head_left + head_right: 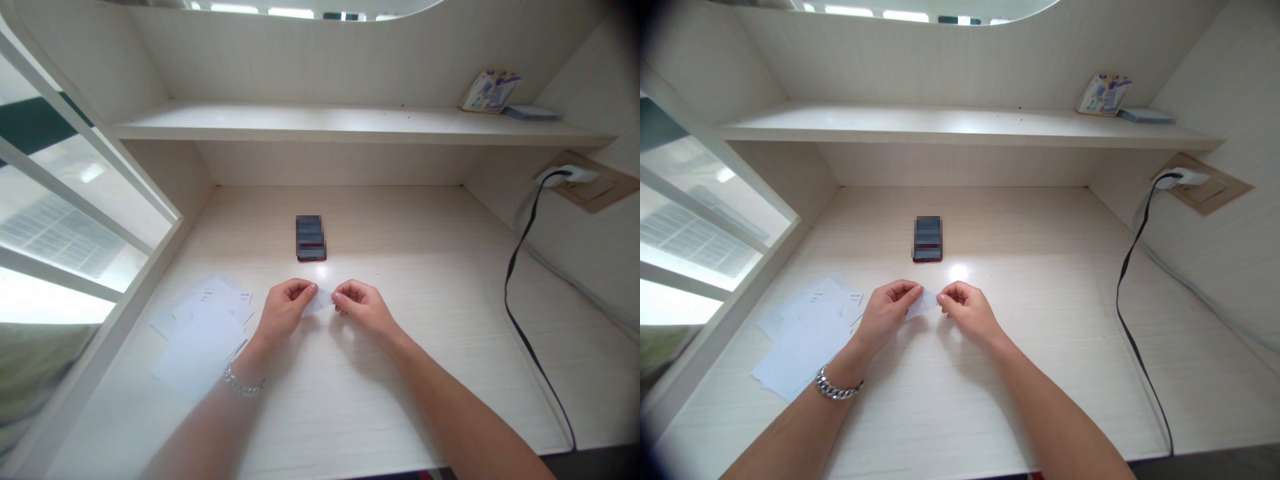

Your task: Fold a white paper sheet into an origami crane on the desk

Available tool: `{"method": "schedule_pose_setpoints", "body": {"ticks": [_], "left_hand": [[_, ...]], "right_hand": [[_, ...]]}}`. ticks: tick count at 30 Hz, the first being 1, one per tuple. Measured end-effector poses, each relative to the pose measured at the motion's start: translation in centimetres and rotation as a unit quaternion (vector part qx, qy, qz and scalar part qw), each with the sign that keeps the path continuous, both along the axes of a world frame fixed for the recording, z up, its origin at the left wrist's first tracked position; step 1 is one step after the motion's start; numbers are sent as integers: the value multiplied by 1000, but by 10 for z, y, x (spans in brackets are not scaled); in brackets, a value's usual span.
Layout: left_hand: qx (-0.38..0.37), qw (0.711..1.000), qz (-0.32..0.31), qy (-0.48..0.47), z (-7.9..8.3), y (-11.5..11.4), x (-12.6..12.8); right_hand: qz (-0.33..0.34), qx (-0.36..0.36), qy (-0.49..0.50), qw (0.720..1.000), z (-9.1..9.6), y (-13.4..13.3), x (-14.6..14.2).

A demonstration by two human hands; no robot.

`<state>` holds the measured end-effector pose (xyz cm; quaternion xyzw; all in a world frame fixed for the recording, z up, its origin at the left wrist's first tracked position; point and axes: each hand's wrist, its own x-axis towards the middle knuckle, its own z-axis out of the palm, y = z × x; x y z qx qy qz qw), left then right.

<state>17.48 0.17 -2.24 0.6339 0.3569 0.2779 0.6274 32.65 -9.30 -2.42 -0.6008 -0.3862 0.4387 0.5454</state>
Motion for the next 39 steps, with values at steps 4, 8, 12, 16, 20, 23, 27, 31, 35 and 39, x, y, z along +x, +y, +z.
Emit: {"method": "schedule_pose_setpoints", "body": {"ticks": [4,8,12,16,20,23,27,31,35,39], "left_hand": [[-5,996,-77,35,4,-2,-2],[42,987,-123,90,6,-3,-3],[15,987,-131,88,8,-3,-3],[-53,985,-148,69,9,-2,-4],[-91,979,-174,46,11,-3,-5],[-106,974,-197,22,14,-4,-6],[-124,974,-189,20,13,-1,-9],[-118,980,-160,22,11,0,-8],[-72,986,-146,49,10,0,-6],[-68,984,-157,41,9,2,-9]], "right_hand": [[-16,-4,-5,1000,-1,0,-2],[23,-22,-6,999,2,-1,-2],[28,-28,12,999,5,-2,0],[27,-36,35,998,7,-3,4],[25,-37,65,997,9,-4,7],[28,-44,74,996,11,-5,8],[13,-35,80,996,13,-5,12],[7,-33,82,996,11,-5,13],[17,-36,81,996,6,-4,10],[6,-32,91,995,4,-3,12]]}}
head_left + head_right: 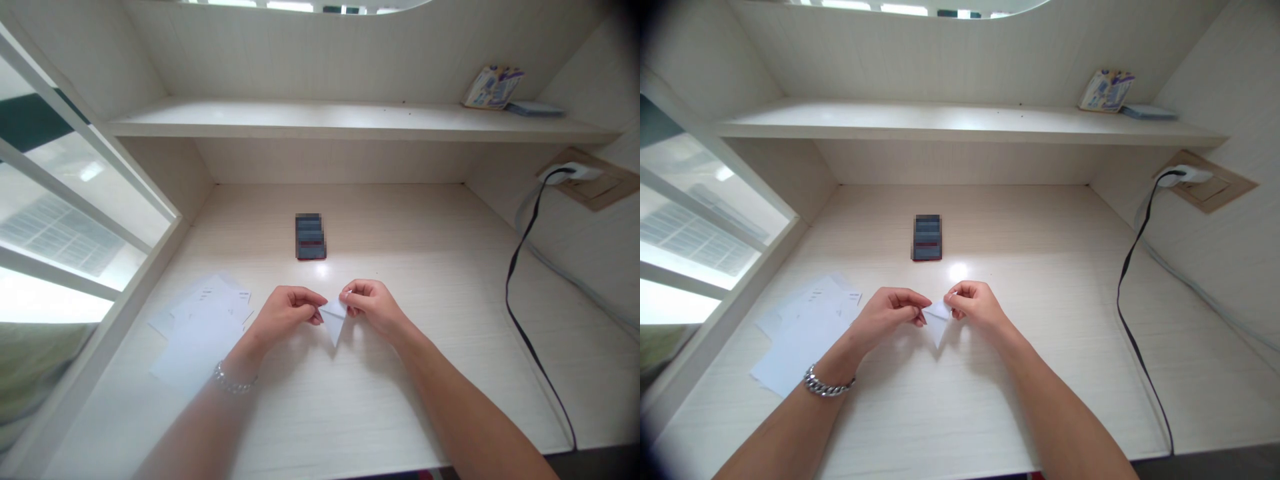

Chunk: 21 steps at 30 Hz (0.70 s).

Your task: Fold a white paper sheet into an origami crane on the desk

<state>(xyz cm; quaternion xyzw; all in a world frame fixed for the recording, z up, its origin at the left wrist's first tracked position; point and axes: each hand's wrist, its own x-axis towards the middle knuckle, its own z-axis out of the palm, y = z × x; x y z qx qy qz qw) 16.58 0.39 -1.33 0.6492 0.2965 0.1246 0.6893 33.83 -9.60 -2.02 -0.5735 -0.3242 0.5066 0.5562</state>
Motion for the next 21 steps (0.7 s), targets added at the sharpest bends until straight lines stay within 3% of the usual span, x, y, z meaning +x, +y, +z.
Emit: {"method": "schedule_pose_setpoints", "body": {"ticks": [4,10,15,21], "left_hand": [[-20,999,30,-30,-1,2,-1],[35,997,59,-18,-9,0,5],[89,987,129,-32,-16,4,7],[173,980,93,-18,-14,-5,10]], "right_hand": [[-32,11,3,999,1,1,3],[-50,28,-6,998,-1,3,-4],[-6,18,-76,997,-9,3,-8],[23,26,-185,982,-5,2,-15]]}}
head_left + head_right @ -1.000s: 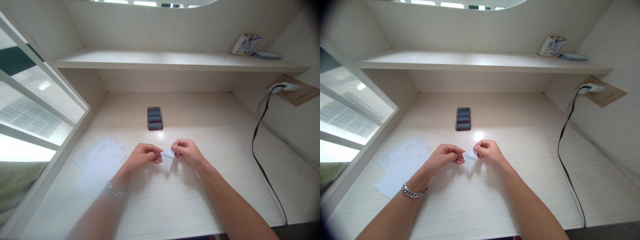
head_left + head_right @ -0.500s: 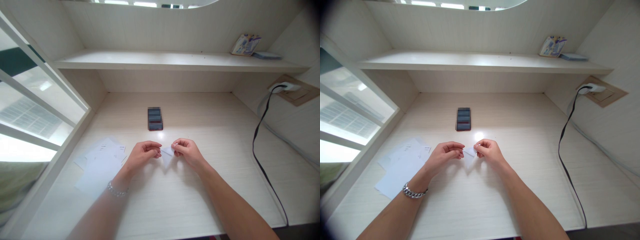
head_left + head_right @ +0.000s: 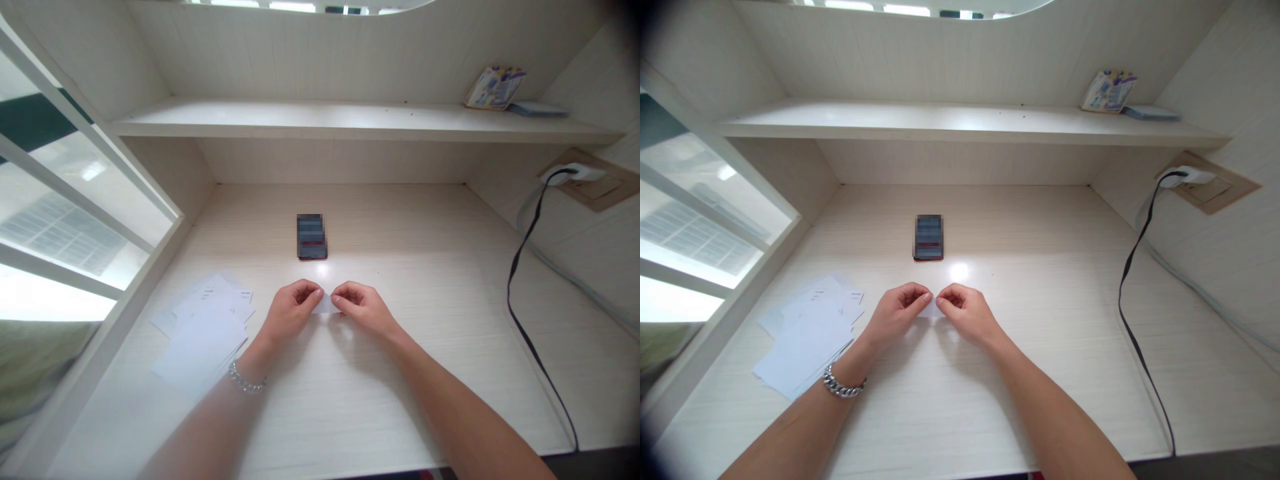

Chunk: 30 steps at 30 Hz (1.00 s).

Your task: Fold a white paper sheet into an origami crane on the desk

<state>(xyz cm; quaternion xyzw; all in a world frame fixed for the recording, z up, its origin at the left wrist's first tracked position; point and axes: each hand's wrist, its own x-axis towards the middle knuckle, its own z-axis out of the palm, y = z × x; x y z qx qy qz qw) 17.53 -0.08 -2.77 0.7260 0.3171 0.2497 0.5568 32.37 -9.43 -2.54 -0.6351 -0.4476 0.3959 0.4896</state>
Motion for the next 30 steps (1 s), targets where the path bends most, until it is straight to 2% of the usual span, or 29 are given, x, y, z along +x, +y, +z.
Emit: {"method": "schedule_pose_setpoints", "body": {"ticks": [4,7,12,16,18,22,30], "left_hand": [[35,999,-27,29,2,-8,3],[17,999,-27,28,1,-7,5],[-47,998,43,-1,-4,6,3],[-51,994,97,-26,-7,17,-2],[-43,992,113,-36,-8,19,-3],[-20,996,85,-34,-10,17,1],[19,998,36,-36,-11,24,22]], "right_hand": [[-2,-6,-63,998,7,-1,-5],[-7,-17,-68,998,8,0,-5],[9,-41,-12,999,0,1,3],[14,-38,35,999,-6,1,8],[-10,-30,47,998,-6,1,9],[-63,-11,22,998,-6,4,3],[-17,-17,-14,1000,-6,33,2]]}}
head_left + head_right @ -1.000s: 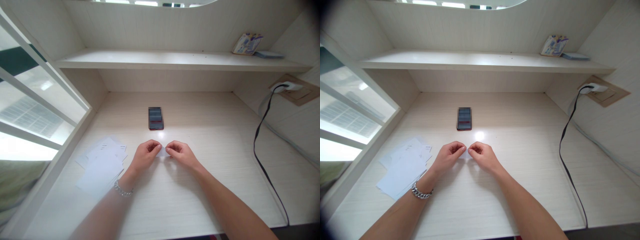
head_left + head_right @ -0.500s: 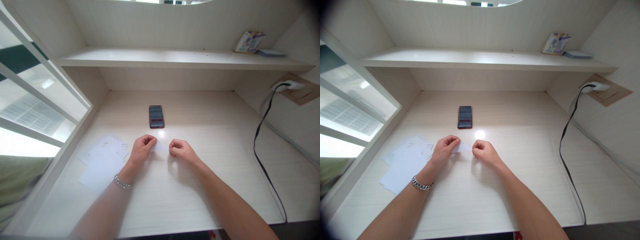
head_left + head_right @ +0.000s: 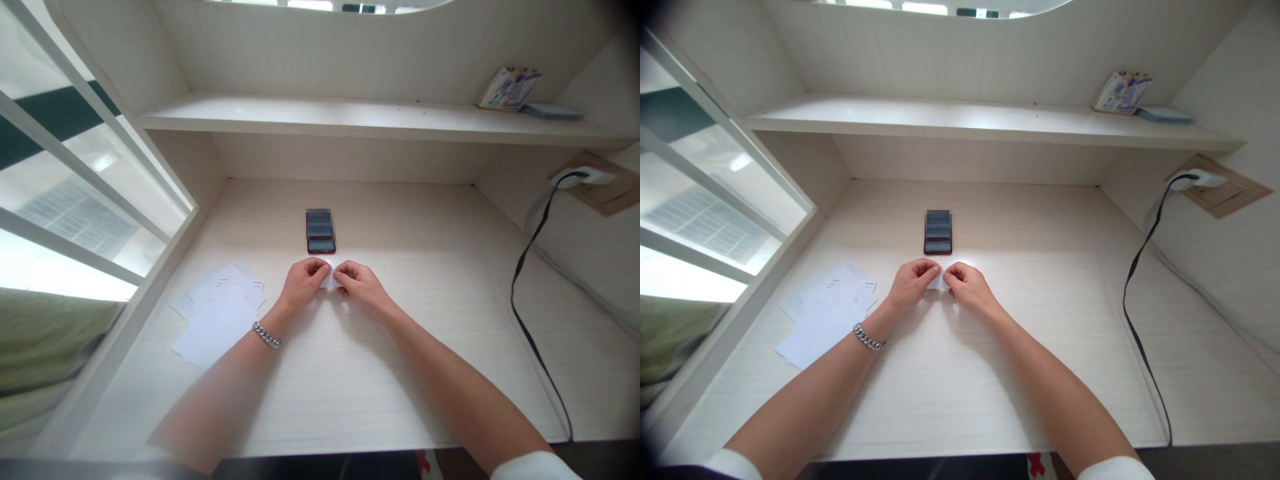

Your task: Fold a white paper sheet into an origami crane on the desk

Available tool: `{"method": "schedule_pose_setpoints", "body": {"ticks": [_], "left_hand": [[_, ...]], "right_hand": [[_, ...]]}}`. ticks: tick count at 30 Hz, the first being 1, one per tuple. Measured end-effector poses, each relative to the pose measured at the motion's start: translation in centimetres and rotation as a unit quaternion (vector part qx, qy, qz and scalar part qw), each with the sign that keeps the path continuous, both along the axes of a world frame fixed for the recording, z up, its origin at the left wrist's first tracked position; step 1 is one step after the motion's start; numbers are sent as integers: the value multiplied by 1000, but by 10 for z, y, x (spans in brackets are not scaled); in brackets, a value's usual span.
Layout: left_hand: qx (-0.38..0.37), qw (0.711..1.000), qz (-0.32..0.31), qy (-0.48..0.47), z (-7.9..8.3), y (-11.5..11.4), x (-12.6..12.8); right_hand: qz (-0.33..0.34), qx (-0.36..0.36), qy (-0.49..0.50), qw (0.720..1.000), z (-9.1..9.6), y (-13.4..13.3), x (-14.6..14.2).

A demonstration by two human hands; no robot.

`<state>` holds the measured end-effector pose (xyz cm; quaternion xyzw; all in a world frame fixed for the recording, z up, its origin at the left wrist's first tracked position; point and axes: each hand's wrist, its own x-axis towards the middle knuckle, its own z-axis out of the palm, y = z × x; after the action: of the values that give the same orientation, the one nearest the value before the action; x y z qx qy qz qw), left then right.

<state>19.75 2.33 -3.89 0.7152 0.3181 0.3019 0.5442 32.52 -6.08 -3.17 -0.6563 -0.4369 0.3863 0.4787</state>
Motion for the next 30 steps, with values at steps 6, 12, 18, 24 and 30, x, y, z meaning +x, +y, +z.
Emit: {"method": "schedule_pose_setpoints", "body": {"ticks": [6,12,18,24,30], "left_hand": [[17,1000,3,-7,-2,5,4],[25,1000,-14,3,-3,4,0],[10,1000,-26,4,-2,7,1],[2,1000,-17,-6,-1,10,1],[16,1000,-20,-3,2,8,0]], "right_hand": [[-16,8,28,999,-5,15,4],[-23,29,28,999,-4,5,1],[-22,32,45,998,-5,6,2],[-26,25,42,998,-5,8,2],[-19,27,37,999,-3,8,0]]}}
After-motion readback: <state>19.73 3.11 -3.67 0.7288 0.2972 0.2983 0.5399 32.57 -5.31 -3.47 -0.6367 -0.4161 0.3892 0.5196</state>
